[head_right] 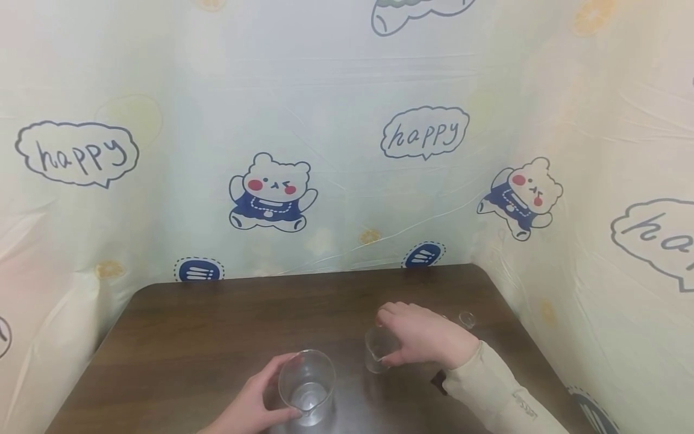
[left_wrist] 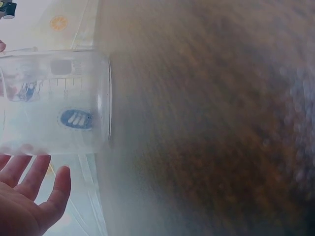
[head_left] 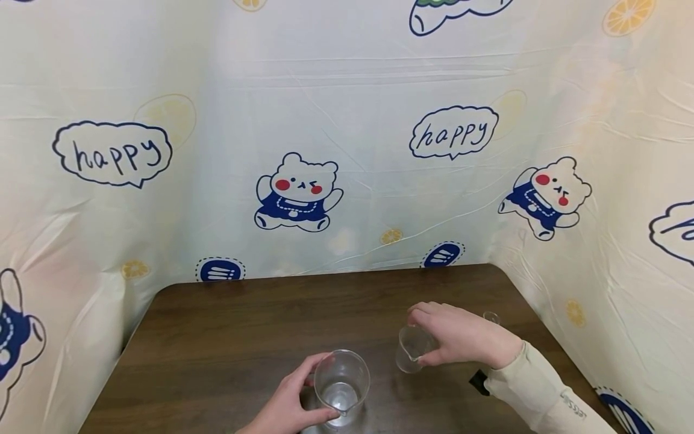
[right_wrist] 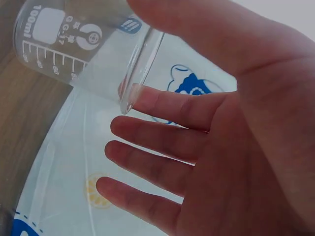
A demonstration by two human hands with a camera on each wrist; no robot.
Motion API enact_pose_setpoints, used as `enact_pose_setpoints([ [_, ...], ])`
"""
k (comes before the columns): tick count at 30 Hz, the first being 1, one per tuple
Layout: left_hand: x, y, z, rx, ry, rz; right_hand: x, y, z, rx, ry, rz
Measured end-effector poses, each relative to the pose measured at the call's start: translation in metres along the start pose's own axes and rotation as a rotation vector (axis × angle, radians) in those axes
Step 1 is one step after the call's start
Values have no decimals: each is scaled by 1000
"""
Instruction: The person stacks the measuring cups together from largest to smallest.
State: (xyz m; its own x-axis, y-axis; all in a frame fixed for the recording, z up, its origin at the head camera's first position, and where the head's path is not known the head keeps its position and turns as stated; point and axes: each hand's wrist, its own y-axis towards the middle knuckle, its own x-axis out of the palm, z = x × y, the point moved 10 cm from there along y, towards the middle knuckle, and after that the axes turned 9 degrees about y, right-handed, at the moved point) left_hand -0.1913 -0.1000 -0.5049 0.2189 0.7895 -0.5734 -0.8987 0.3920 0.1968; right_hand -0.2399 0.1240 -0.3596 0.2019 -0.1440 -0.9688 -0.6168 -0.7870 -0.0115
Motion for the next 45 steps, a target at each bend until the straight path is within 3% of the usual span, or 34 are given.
enact_pose_setpoints([
  [15, 0, 1, 1, -1, 5, -6, -9, 10, -28, -62, -49, 13],
  [22, -2, 0, 6, 64, 10, 22, -8, 16, -36, -56, -36, -17],
  [27, -5, -1, 11, 137, 16, 56, -9, 20, -46, -93, -39, -10],
  [30, -5, -2, 12, 147, 21, 65, -10, 22, -54, -121, -44, -5],
  [34, -4, -1, 10, 123, 23, 53, -12, 24, -62, -139, -49, -7],
  [40, 0, 1, 0, 5, -10, -4, -13, 29, -73, -169, -55, -14],
  [45, 1, 2, -2, -23, -16, -25, -14, 35, -81, -193, -68, -14],
])
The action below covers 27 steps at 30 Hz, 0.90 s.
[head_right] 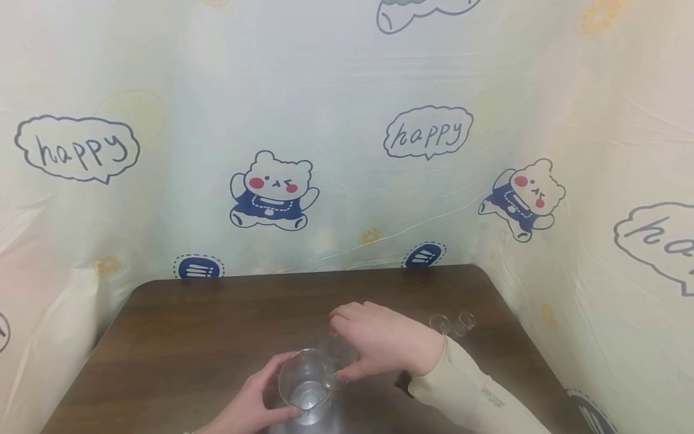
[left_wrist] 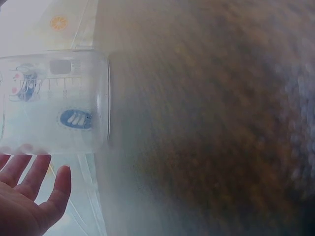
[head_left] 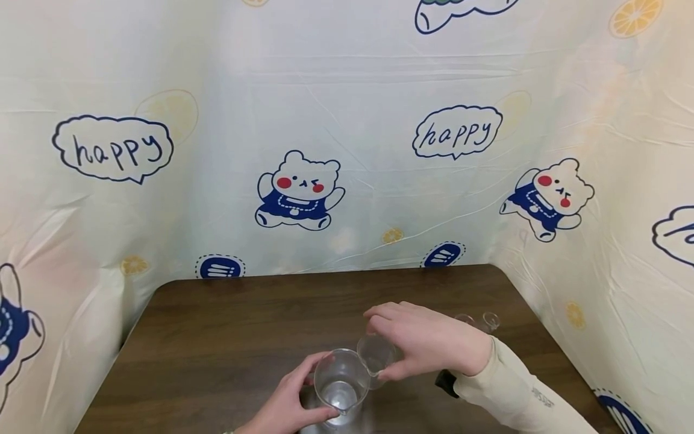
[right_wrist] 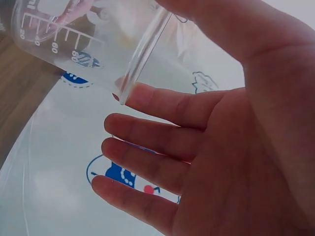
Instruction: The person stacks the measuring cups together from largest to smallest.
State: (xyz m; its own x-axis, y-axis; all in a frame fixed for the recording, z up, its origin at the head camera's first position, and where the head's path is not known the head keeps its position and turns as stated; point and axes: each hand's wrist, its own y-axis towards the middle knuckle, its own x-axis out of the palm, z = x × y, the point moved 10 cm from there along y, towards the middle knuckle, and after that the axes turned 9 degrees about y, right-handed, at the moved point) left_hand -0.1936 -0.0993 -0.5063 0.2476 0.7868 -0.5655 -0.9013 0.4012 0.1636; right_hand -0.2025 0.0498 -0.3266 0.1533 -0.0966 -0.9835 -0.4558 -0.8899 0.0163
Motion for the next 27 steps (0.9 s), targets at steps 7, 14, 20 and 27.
enact_pose_setpoints([
  [7, 2, 1, -2, -19, 0, -32, 2, 9, -7, -15, 1, -12],
  [14, 1, 1, -1, -12, -7, -32, 8, 17, -11, -31, 6, -20],
  [20, -1, 1, 0, -8, 5, -25, 13, 23, -15, -43, 2, -20],
  [27, 1, 0, -1, -19, 8, -43, 25, 28, -18, -51, 8, -39],
])
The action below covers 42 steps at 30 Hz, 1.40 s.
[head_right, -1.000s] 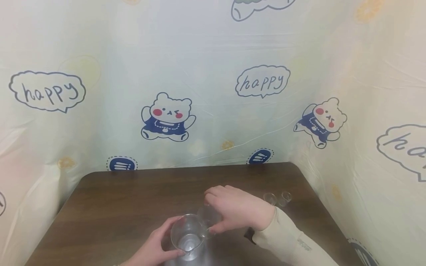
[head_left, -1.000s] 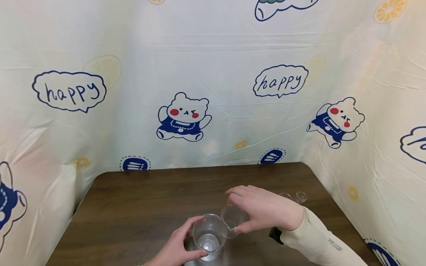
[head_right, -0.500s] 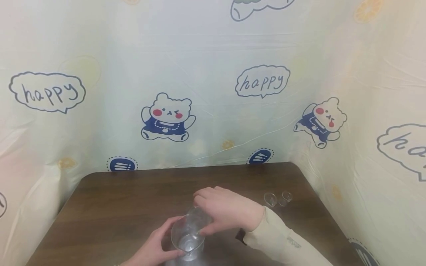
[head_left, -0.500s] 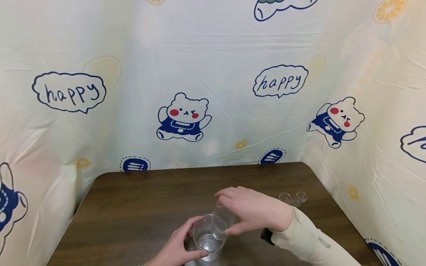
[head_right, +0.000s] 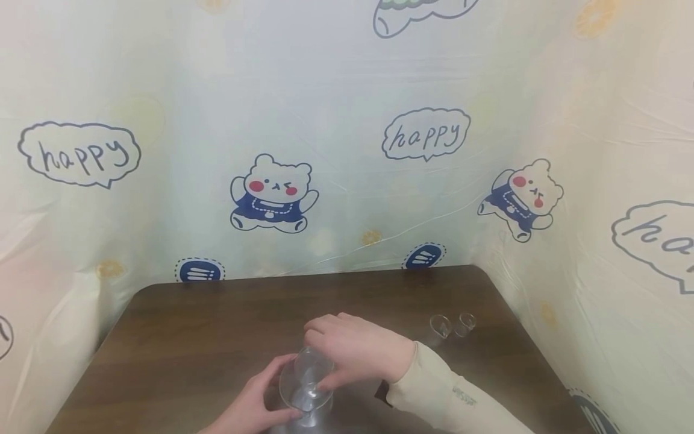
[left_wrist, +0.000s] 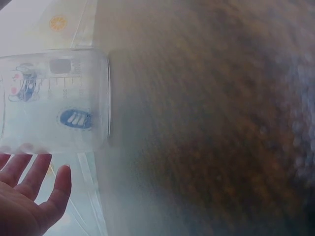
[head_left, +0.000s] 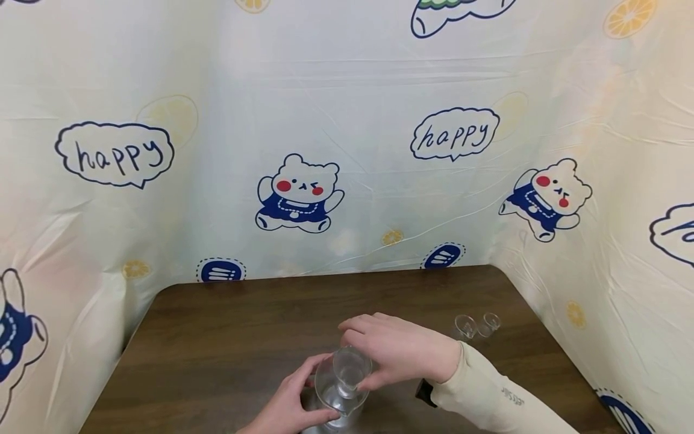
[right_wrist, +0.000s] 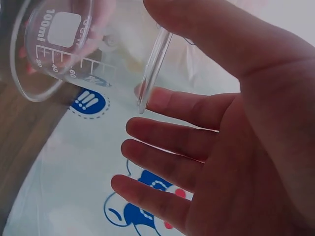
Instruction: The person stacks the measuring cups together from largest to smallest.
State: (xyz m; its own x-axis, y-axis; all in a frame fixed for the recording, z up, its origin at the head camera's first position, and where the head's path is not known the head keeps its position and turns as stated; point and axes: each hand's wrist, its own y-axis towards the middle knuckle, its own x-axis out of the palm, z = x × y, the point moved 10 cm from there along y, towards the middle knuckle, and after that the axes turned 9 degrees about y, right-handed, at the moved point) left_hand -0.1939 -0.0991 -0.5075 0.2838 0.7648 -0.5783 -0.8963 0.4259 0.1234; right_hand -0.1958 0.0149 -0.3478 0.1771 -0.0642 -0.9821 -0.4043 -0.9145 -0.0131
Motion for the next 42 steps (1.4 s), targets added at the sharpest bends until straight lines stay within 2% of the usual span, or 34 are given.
enact_pose_setpoints([
  [4, 1, 0, -1, -10, -4, -7, 9, 2, -1, -3, 5, -13],
  [15, -2, -1, 4, 28, 21, 19, 31, 10, 8, 17, -3, -33],
  [25, -2, -1, 2, -4, 21, -2, 44, 17, 10, -8, -23, -36],
  [31, -1, -1, 2, 3, 9, -7, 49, 20, 8, -27, -55, -39],
  [42, -2, -2, 2, 2, 14, 6, 59, 24, 11, -24, -31, -62],
])
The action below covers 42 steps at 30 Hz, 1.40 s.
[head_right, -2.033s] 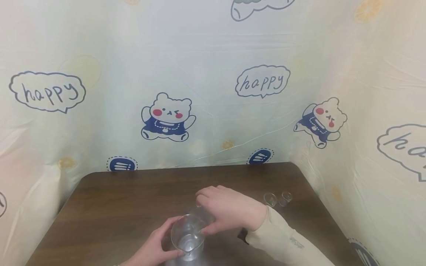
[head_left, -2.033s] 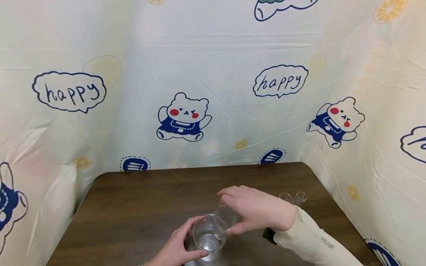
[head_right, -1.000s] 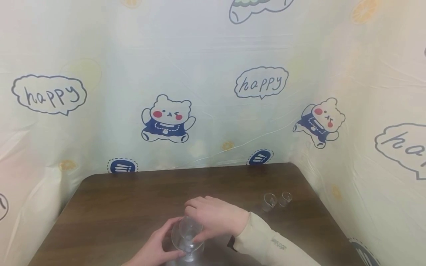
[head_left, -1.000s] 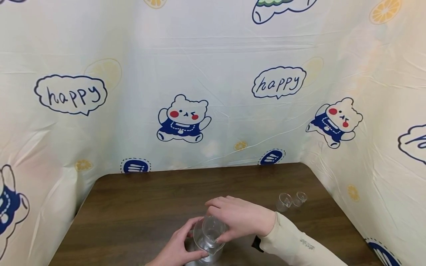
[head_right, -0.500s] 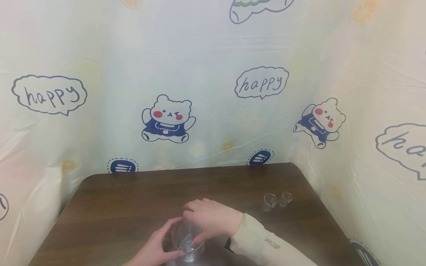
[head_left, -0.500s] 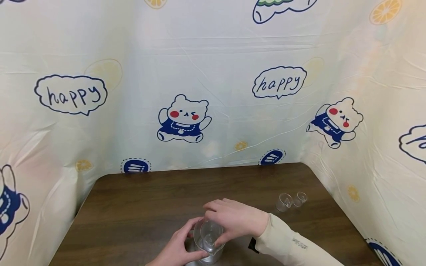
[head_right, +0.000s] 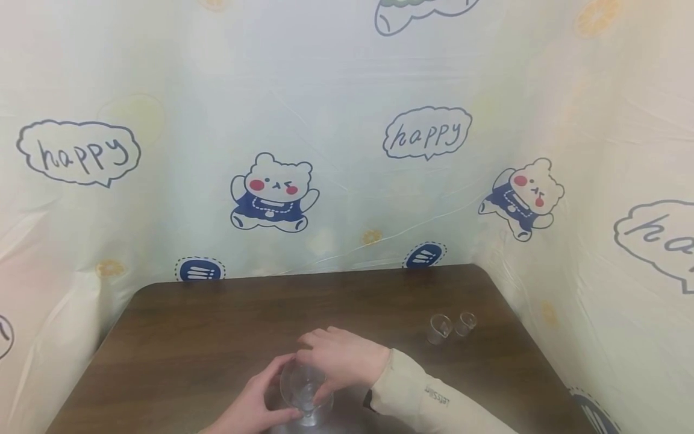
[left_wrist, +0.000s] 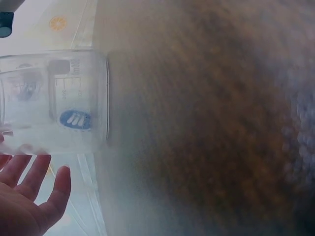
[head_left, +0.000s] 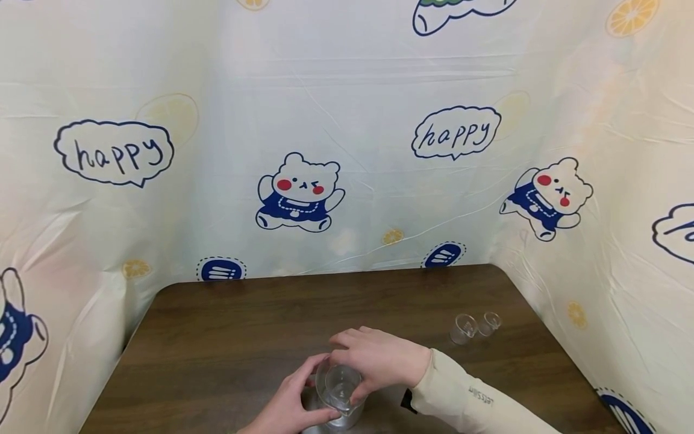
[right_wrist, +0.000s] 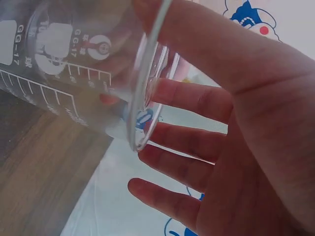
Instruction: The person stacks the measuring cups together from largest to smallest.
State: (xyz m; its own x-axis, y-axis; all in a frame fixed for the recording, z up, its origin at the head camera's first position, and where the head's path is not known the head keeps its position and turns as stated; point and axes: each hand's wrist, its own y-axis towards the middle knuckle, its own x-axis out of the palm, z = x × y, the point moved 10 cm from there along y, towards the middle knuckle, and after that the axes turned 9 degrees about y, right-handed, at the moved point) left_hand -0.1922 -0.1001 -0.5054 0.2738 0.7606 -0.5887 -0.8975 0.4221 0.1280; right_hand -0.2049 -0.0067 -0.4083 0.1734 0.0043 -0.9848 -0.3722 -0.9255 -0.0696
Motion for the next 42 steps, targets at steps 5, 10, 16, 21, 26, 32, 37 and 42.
enact_pose_setpoints([
  [5, 1, 1, -1, -16, -9, -15, 2, 2, 0, -2, 0, -7],
  [10, 1, 2, -2, -22, -2, -17, 5, 5, 0, -4, -28, -8],
  [16, 0, 1, -1, 1, 28, 10, 9, 7, 1, 3, -92, -3],
  [21, 0, 1, -1, -4, 32, 15, 11, 10, -2, 9, -166, -8],
  [26, 0, 1, -2, 10, 25, 25, 15, 12, -4, 17, -227, -22],
  [32, -1, 1, -2, 25, 35, 38, 19, 14, -7, 5, -293, -15],
  [37, -2, 1, -1, 24, 37, 36, 18, 14, -9, -15, -325, -4],
  [42, 0, 1, -4, -9, 16, 7, 19, 15, -12, -32, -360, 10],
])
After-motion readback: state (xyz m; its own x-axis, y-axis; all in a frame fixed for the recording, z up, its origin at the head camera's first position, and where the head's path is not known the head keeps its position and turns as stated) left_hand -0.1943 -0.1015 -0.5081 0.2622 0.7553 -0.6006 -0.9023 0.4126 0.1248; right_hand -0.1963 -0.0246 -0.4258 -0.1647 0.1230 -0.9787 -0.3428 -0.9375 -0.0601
